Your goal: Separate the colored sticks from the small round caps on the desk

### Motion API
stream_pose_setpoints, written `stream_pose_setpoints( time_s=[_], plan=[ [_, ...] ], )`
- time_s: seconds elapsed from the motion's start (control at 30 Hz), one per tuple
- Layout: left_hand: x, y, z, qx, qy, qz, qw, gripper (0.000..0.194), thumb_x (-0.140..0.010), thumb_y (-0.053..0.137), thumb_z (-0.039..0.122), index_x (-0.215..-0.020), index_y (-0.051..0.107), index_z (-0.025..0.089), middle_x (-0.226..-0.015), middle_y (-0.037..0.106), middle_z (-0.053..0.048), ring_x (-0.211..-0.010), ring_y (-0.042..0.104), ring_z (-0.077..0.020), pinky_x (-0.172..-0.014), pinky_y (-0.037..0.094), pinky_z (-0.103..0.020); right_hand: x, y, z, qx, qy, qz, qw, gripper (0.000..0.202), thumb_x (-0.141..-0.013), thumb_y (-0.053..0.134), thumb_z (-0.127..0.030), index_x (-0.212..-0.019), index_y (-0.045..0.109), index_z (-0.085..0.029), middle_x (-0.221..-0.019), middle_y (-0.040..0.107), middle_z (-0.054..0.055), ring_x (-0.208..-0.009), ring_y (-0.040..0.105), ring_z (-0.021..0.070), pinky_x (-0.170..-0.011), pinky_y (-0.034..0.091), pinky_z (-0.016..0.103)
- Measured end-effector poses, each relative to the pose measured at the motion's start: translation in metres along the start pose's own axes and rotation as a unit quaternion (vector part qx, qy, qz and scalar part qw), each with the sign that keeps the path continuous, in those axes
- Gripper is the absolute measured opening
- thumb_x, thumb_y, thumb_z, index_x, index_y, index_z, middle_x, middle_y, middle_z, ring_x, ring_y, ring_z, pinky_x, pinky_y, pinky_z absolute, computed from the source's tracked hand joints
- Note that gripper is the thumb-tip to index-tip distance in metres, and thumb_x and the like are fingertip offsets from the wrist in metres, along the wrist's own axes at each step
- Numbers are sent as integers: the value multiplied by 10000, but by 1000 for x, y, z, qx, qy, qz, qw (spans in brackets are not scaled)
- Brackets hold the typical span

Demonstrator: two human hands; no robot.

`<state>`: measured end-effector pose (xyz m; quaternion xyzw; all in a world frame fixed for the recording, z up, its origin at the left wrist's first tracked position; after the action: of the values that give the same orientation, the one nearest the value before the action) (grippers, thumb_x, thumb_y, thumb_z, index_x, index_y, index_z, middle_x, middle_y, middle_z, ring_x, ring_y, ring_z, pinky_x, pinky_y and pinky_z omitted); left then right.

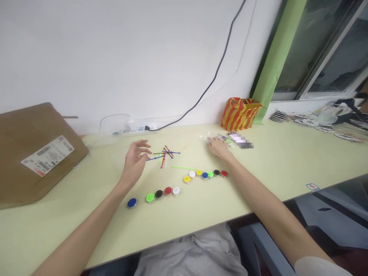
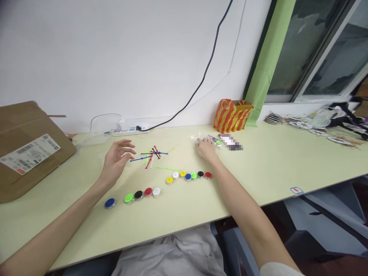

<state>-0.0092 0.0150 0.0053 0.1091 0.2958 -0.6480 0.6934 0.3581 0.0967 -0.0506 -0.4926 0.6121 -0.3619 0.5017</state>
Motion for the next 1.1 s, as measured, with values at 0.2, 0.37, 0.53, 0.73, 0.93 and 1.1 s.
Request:
stream_pose_setpoints(
  time_s=[0.2,0.37,0.53,0.73,0.93,1.1],
  plan=[
    [0,-3,-1,-44,-4,-22,999,281,-800,557,213,-1071,631,209,-1125,649,-68,-932,644,-200,-802,542,-367,3,-1,0,16,20,27,999,487,-1019,385,-293,-1488,469,-193,-1469,504,224,-1404,374,414,-1115,278,606],
    [0,-5,0,-119,22,-82,989,189,-877,504,265,-939,677,220,-980,700,-47,-963,658,-224,-901,522,-409,9,-26,-34,-46,-63,58,995,419,-984,499,-277,-1385,574,-178,-1464,507,214,-1378,415,389,-1104,313,568],
    [10,3,6,-191,65,-205,958,233,-938,449,272,-911,677,236,-895,699,-28,-872,659,-210,-849,517,-375,32,-50,-78,-249,-290,-180,907,145,-886,633,-254,-973,735,-197,-978,725,69,-881,637,205,-788,482,306],
    [25,16,25,-210,66,-337,915,217,-941,541,374,-1031,698,255,-991,697,-36,-899,650,-220,-832,510,-355,50,-61,-94,-283,-313,-286,860,99,-808,717,-260,-846,736,-170,-740,668,7,-677,565,143,-637,421,256],
    [42,29,49,-192,95,-428,878,378,-822,728,492,-1112,650,263,-1124,650,-62,-980,635,-248,-814,499,-351,57,-58,-106,-267,-322,-273,866,126,-837,694,-276,-890,732,-168,-745,644,5,-662,542,137,-610,397,248],
    [46,39,43,-207,125,-440,865,303,-837,727,483,-1000,646,240,-1015,637,-55,-893,620,-224,-761,458,-326,62,-58,-109,-258,-326,-299,859,176,-835,713,-339,-892,752,-178,-799,669,21,-676,539,140,-607,399,248]
  ],
)
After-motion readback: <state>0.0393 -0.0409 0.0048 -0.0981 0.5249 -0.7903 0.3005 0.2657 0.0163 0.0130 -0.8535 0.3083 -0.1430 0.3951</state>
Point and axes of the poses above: each hand's wrist, its own x-axis away from the middle knuckle, its own y-axis out of the palm, z = x × y, the point moved 1 cm from there along -x, towards the middle knuckle
